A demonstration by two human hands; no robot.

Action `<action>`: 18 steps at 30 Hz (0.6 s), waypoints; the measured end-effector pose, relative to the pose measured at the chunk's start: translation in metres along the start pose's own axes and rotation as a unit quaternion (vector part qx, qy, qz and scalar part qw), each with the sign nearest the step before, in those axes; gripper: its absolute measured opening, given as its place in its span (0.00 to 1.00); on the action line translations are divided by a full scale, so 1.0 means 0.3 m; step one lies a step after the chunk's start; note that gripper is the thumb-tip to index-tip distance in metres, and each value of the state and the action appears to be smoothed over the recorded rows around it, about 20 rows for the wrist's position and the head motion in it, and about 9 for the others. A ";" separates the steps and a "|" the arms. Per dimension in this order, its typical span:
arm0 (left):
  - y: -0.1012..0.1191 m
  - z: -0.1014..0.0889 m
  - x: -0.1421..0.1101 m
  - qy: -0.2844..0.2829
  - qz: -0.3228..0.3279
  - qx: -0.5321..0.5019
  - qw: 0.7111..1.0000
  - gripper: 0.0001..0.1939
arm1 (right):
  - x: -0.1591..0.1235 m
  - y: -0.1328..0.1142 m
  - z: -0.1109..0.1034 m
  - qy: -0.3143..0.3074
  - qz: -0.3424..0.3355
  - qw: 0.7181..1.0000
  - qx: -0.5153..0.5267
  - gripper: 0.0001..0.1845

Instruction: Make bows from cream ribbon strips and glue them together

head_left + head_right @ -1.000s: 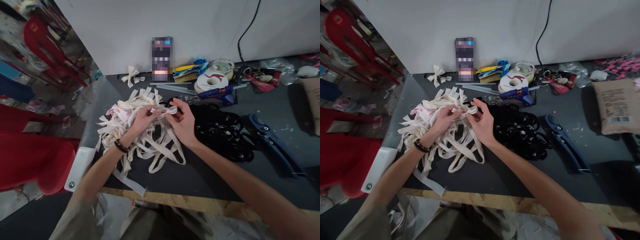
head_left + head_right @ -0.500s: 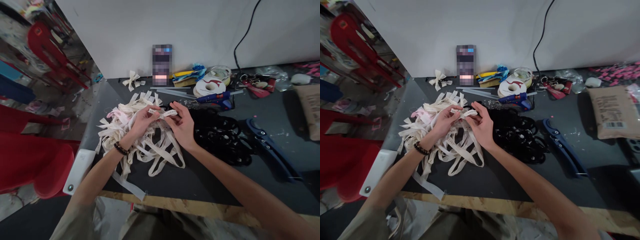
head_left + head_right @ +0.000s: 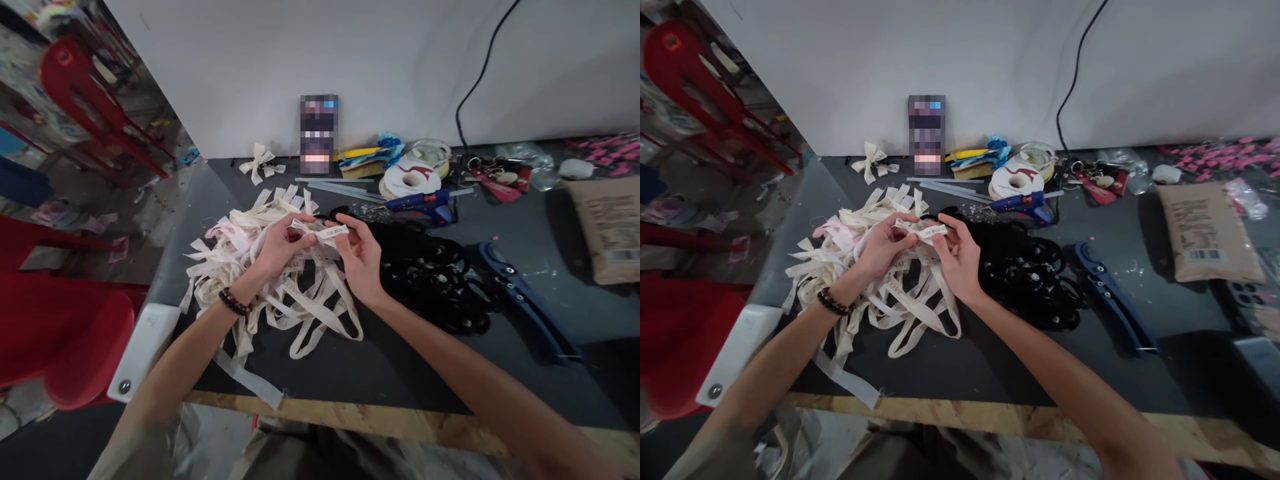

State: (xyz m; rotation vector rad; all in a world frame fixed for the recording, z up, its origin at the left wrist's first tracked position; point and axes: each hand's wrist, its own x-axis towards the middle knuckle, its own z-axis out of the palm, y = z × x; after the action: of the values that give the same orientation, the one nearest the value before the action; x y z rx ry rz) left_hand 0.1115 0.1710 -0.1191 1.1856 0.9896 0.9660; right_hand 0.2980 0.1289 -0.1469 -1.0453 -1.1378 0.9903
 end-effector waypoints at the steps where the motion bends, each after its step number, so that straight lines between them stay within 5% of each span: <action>1: 0.001 0.001 0.000 0.001 -0.001 0.003 1.000 0.33 | -0.002 -0.007 0.000 -0.005 0.006 1.000 -0.005 0.37; 18: 0.006 0.005 -0.007 0.008 0.064 0.081 0.995 0.30 | -0.001 0.006 0.008 0.072 -0.037 0.996 -0.048 0.26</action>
State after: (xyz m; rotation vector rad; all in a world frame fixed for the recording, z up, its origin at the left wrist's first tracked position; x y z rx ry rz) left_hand 0.1123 0.1687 -0.1170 1.3919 1.0284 1.0116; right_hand 0.2956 0.1292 -0.1484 -1.1256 -1.1050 0.7959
